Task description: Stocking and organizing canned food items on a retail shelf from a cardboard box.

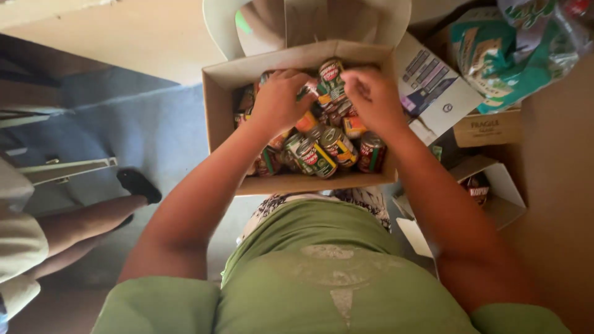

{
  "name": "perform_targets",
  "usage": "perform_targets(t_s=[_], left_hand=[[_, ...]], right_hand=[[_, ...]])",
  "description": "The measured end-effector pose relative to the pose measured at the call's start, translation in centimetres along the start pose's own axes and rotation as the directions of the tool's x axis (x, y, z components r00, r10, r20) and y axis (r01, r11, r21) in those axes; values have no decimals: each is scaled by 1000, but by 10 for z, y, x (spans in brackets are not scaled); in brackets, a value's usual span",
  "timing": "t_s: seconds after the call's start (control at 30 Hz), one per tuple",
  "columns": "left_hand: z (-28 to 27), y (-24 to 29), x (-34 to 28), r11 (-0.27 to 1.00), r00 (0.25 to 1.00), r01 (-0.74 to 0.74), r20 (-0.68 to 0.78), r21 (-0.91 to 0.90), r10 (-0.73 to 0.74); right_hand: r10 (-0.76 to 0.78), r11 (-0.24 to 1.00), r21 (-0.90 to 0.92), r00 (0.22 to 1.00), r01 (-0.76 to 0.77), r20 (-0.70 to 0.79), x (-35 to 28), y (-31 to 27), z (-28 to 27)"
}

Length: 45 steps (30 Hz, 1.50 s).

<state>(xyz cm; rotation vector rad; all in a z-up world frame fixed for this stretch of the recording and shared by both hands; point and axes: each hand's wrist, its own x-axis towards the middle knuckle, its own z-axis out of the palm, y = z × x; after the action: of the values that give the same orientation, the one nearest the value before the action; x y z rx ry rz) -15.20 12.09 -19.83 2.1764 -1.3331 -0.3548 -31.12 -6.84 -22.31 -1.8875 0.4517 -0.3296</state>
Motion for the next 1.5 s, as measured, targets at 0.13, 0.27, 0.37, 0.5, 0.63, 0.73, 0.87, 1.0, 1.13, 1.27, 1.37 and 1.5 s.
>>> perform_targets(t_s=[0.13,0.27,0.37,0.5,0.63,0.73,0.87,1.0,1.13,1.27,1.37,1.5], left_hand=[[23,-34,-9,990,996,90,4,111,-91],[47,-75,-6,931,979,201,-48,306,-196],[65,-89,-7,881,961,264,-34,392,-273],[77,-99,-9,793,934,304,-2,529,-357],[73,-83,-18,778,909,340,27,527,-416],[58,-54,-24,821,936,331,-51,465,-348],[53,-17,-56,986,947,114,287,121,-145],[33,25,-73,999,859,20,512,-35,1],[26,30,-75,999,902,-20,431,34,4],[-3,41,-71,994,953,-76,288,-80,97],[-32,49,-63,942,985,-72,128,-327,119],[-89,64,-42,626,999,1,29,-780,35]], right_hand=[[28,982,-188,999,-19,45,-34,49,10],[69,960,-280,973,-6,218,-55,53,20],[-14,901,-404,941,158,337,-64,34,21],[40,862,-477,915,171,400,-65,29,23],[42,820,-543,929,177,367,-73,32,27],[83,768,-625,946,139,312,-74,37,29],[39,857,-502,957,115,287,-74,46,22],[-57,949,-280,954,143,294,-71,66,14],[473,881,-172,839,-442,268,-70,39,14],[215,910,278,924,-307,316,-71,39,13],[229,795,481,918,-368,323,-60,11,6],[142,674,691,964,-260,224,-32,-50,-15]])
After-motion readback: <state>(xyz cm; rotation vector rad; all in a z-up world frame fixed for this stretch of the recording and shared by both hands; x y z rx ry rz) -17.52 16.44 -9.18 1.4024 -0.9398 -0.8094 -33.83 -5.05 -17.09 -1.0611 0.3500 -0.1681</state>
